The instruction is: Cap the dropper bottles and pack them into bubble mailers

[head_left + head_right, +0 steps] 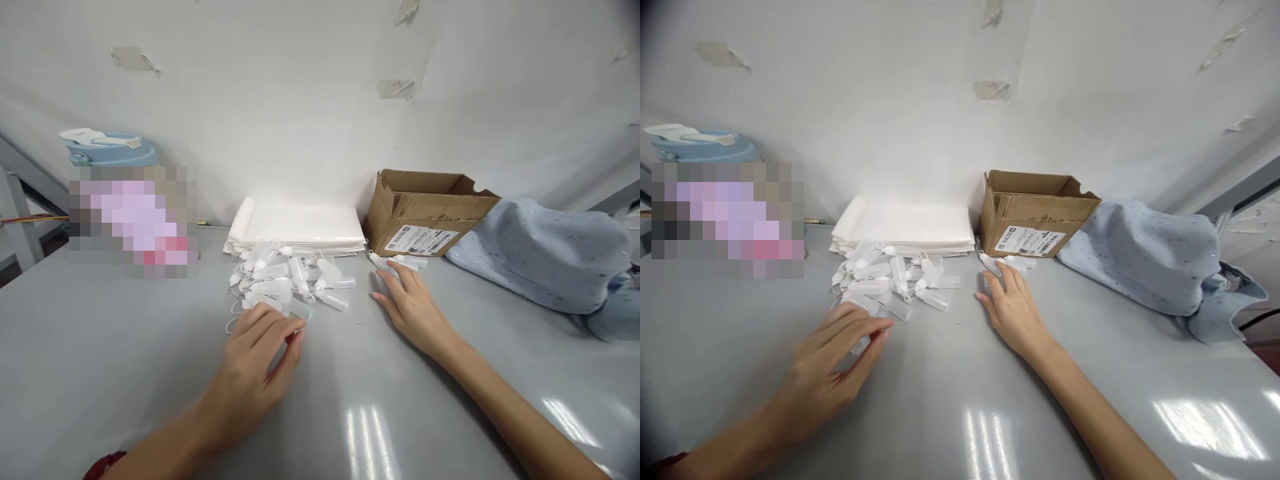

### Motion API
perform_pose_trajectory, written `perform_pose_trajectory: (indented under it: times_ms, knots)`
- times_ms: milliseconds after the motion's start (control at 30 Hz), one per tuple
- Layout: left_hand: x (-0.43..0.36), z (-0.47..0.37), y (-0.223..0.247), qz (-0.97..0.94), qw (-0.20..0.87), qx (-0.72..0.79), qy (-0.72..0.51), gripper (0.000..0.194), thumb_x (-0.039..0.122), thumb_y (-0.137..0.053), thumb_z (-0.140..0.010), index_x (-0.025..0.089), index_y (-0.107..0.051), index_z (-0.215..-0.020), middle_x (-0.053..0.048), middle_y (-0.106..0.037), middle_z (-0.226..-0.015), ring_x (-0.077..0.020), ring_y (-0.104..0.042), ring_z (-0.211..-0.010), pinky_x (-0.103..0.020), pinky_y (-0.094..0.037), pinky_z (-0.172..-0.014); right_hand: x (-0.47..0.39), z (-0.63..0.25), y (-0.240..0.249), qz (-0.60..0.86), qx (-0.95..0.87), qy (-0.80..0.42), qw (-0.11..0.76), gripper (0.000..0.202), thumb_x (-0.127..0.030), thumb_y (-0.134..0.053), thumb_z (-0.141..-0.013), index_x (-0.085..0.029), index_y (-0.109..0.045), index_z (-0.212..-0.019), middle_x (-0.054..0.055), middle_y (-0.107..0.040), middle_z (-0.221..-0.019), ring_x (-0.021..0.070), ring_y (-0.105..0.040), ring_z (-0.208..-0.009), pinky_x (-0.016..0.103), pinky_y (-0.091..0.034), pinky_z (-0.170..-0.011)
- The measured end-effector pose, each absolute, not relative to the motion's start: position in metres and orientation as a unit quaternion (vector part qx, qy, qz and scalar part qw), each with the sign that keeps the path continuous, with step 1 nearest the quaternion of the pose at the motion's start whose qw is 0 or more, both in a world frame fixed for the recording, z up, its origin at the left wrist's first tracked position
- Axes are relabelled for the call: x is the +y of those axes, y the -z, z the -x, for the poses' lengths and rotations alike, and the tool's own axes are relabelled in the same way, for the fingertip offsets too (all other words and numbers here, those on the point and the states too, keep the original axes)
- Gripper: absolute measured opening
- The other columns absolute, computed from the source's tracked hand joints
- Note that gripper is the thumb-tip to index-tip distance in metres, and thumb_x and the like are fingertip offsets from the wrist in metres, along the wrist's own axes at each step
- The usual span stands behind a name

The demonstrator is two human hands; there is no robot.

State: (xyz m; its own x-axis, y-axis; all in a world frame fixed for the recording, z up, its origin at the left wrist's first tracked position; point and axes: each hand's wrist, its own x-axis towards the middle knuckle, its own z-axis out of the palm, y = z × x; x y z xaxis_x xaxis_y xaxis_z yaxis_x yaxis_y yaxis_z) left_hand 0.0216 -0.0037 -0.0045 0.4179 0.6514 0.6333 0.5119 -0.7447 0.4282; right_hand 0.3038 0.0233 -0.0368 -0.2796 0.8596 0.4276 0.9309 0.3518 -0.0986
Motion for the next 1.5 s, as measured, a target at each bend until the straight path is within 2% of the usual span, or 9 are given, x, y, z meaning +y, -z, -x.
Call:
perform_pose_trajectory:
  times_ms: [200,467,600,767,867,1000,1067,1300,1500]
  knots:
    - [-0.006,-0.016,0.004,-0.852,0.079,0.327,-0.402,0.022,0.002,-0.053,-0.084,0.019,-0.056,-0.098,0.0,-0.056,-0.071,-0.0158,-0.048,-0.068,-0.031,-0.041,-0.066,0.033,-0.308,0.042,0.581,-0.783,0.084,0.206,0.028,-0.026,-0.042,-0.095,-0.013,-0.063,-0.11,0.021,-0.052,-0.126,0.0342,-0.048,-0.118,0.053,-0.041,-0.095]
    - [-0.005,-0.017,0.005,-0.856,0.068,0.31,-0.408,0.018,0.002,-0.054,-0.085,0.017,-0.057,-0.093,0.002,-0.056,-0.07,-0.0138,-0.047,-0.067,-0.028,-0.041,-0.066,0.027,-0.304,0.029,0.592,-0.748,0.037,0.298,0.022,-0.018,-0.042,-0.09,-0.019,-0.063,-0.084,0.01,-0.066,-0.089,0.0239,-0.061,-0.085,0.038,-0.048,-0.077]
    - [-0.005,-0.017,0.004,-0.857,0.071,0.312,-0.403,0.017,0.002,-0.052,-0.086,0.017,-0.058,-0.094,0.001,-0.056,-0.069,-0.0139,-0.048,-0.066,-0.028,-0.042,-0.066,0.002,-0.292,0.006,0.601,-0.708,-0.014,0.371,0.009,-0.025,-0.048,-0.091,-0.019,-0.055,-0.096,0.007,-0.066,-0.087,0.0204,-0.063,-0.079,0.03,-0.05,-0.063]
    - [-0.006,-0.015,0.001,-0.828,0.142,0.37,-0.397,0.019,0.013,-0.051,-0.09,0.019,-0.057,-0.107,0.002,-0.057,-0.072,-0.0127,-0.053,-0.069,-0.025,-0.046,-0.066,-0.024,-0.272,-0.017,0.543,-0.712,-0.194,0.401,0.017,-0.03,-0.051,-0.093,-0.024,-0.057,-0.108,0.0,-0.067,-0.08,0.0141,-0.064,-0.07,0.022,-0.052,-0.058]
    - [-0.007,-0.012,-0.003,-0.805,0.248,0.423,-0.333,0.022,0.026,-0.048,-0.093,0.023,-0.056,-0.113,0.002,-0.06,-0.078,-0.0124,-0.058,-0.074,-0.021,-0.048,-0.063,-0.031,-0.261,-0.02,0.499,-0.697,-0.295,0.421,0.019,-0.025,-0.057,-0.09,-0.029,-0.063,-0.107,-0.002,-0.07,-0.089,0.0122,-0.065,-0.077,0.021,-0.052,-0.065]
    - [-0.01,-0.009,-0.009,-0.783,0.327,0.446,-0.286,0.023,0.034,-0.045,-0.094,0.025,-0.059,-0.11,0.002,-0.063,-0.081,-0.0123,-0.061,-0.074,-0.017,-0.046,-0.051,-0.036,-0.253,-0.019,0.46,-0.725,-0.294,0.421,0.025,-0.016,-0.058,-0.088,-0.027,-0.064,-0.11,-0.001,-0.069,-0.098,0.0119,-0.064,-0.088,0.021,-0.051,-0.075]
    - [-0.011,-0.009,-0.012,-0.778,0.336,0.445,-0.289,0.022,0.035,-0.045,-0.093,0.025,-0.062,-0.103,0.002,-0.063,-0.079,-0.0124,-0.061,-0.071,-0.017,-0.046,-0.052,-0.037,-0.251,-0.018,0.442,-0.737,-0.285,0.424,0.027,-0.012,-0.058,-0.088,-0.025,-0.064,-0.111,0.0,-0.069,-0.098,0.0113,-0.064,-0.089,0.02,-0.051,-0.076]
    - [-0.011,-0.013,-0.02,-0.772,0.338,0.433,-0.319,0.017,0.027,-0.049,-0.091,0.025,-0.066,-0.089,0.005,-0.064,-0.074,-0.0103,-0.061,-0.067,-0.019,-0.046,-0.063,-0.037,-0.248,-0.016,0.43,-0.749,-0.263,0.429,0.032,-0.007,-0.059,-0.086,-0.023,-0.063,-0.113,0.001,-0.068,-0.099,0.0121,-0.063,-0.091,0.022,-0.051,-0.076]
    - [-0.013,-0.015,-0.02,-0.752,0.383,0.417,-0.338,0.017,0.021,-0.052,-0.09,0.027,-0.067,-0.089,0.007,-0.065,-0.074,-0.0079,-0.061,-0.068,-0.017,-0.045,-0.065,-0.04,-0.243,-0.014,0.414,-0.756,-0.256,0.437,0.035,-0.004,-0.06,-0.084,-0.022,-0.063,-0.115,0.002,-0.069,-0.098,0.0126,-0.063,-0.089,0.022,-0.052,-0.075]
